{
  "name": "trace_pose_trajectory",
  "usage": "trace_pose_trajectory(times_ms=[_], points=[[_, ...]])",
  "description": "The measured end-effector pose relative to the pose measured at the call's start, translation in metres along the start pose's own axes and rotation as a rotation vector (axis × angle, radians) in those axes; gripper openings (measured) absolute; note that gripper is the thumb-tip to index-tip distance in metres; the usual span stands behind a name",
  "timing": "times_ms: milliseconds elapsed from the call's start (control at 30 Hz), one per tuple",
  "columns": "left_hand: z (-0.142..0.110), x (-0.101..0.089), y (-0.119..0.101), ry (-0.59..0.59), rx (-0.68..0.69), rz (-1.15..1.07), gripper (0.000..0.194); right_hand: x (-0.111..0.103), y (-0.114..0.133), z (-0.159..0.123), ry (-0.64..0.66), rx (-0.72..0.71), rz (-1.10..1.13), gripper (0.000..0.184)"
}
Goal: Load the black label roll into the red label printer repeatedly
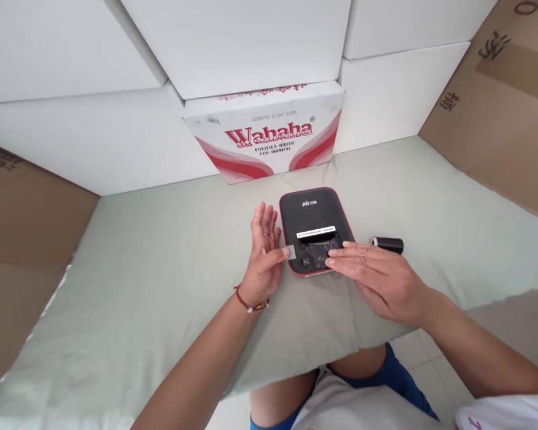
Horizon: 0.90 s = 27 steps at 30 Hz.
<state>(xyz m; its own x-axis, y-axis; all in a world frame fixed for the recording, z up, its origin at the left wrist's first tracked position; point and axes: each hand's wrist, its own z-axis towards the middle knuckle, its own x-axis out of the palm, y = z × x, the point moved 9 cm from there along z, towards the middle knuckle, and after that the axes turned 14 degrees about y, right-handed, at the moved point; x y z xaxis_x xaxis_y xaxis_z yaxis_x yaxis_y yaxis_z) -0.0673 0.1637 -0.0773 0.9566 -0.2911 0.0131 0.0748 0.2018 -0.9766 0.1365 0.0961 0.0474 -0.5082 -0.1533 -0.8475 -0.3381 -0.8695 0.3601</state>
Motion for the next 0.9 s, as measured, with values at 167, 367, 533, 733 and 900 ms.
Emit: trace_pose_trajectory(times_ms=[167,367,533,733,900], points=[[0.003,0.014,0.000,0.069,0.003,-0.051,0.099,-0.001,-0.001,0.003,-0.009,-0.005,-0.031,0.051],[0.003,0.017,0.007,0.095,0.047,-0.086,0.100,-0.013,0.000,0.019,0.013,0.020,-0.129,0.039],[0.002,0.018,0.010,0.104,0.088,-0.100,0.090,-0.002,-0.045,0.063,0.337,0.460,-0.283,0.028],[0.003,0.018,0.011,0.106,0.097,-0.050,0.089,0.040,-0.083,0.105,0.842,0.678,-0.427,0.025],[0.006,0.017,0.012,0.110,0.115,-0.058,0.084,0.047,-0.094,0.111,0.816,0.678,-0.422,0.024]])
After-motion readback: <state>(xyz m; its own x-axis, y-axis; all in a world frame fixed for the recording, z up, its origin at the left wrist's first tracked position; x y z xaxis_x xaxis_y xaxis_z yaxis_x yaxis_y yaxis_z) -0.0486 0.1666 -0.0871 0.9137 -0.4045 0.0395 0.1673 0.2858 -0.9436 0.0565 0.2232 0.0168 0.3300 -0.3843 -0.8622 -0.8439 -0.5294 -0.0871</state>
